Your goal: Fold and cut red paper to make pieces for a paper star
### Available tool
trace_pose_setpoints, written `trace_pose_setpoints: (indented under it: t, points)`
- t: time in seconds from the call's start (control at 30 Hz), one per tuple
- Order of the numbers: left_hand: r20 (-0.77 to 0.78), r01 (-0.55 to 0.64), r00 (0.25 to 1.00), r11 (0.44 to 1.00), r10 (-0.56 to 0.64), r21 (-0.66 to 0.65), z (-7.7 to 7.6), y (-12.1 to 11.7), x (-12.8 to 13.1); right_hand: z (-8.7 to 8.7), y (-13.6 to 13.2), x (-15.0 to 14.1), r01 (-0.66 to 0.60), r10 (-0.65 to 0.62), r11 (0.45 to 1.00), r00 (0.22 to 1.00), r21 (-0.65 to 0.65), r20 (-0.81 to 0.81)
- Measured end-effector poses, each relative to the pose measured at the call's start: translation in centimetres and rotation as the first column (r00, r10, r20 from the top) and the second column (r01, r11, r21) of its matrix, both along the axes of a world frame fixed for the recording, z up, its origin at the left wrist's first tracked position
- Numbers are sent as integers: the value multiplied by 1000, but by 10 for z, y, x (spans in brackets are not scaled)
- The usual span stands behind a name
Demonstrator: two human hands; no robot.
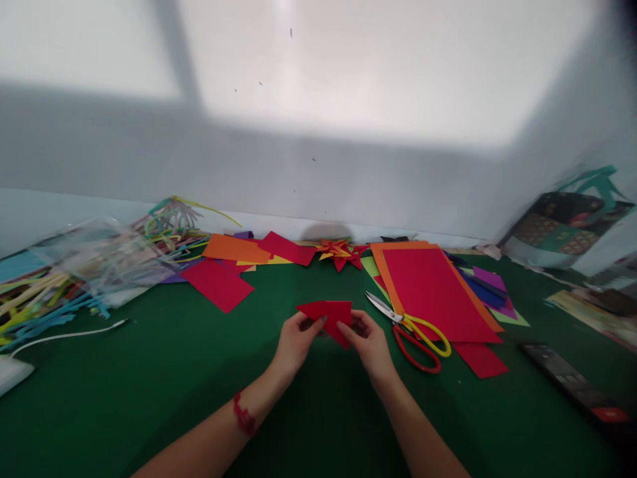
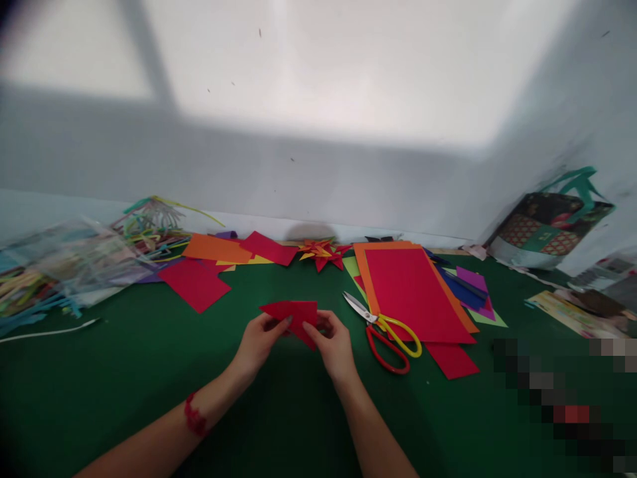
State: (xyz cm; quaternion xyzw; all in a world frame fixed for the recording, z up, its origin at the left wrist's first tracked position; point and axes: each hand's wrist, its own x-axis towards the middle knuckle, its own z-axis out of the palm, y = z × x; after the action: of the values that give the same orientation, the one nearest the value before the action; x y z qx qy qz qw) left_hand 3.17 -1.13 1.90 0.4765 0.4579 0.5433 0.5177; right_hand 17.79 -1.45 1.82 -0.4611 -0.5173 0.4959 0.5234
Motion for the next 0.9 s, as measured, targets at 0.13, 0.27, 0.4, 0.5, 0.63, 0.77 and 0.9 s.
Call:
trace_pose_setpoints:
  t: [0.13, 0.27, 0.4, 0.5, 0.63, 0.77, 0.9]
  points:
    - [-323, -144, 923, 965, 211, 219, 3, -6, -8, -3, -1, -2, 247, -256, 965, 960, 84, 117]
    - [-586, 74, 717, 795, 377, 602, 6, -12, -18, 0, -5, -10, -54, 56, 998, 988, 19, -143]
    - [-637, 279, 582, 611, 505, 740, 5, -14, -21, 9, -10, -15, -242, 248, 968, 899, 63, -360]
    - [-629, 300, 586, 585, 510, 754, 5, -11, -21, 14, -12, -14, -281, 278, 958, 869, 55, -410]
    - [-646, 329, 633, 607, 426, 723, 9, -4, -25, 17, -13, -9, -316, 296, 948, 843, 32, -449]
    - [-675, 393, 657, 612, 335, 687, 15, 0, -30, 17, -12, -7, -336, 316, 941, 831, 40, -457]
    - [-637, 374, 691, 585, 342, 720, 17, 0, -31, 19, -13, -6, -362, 335, 932, 822, 33, -461]
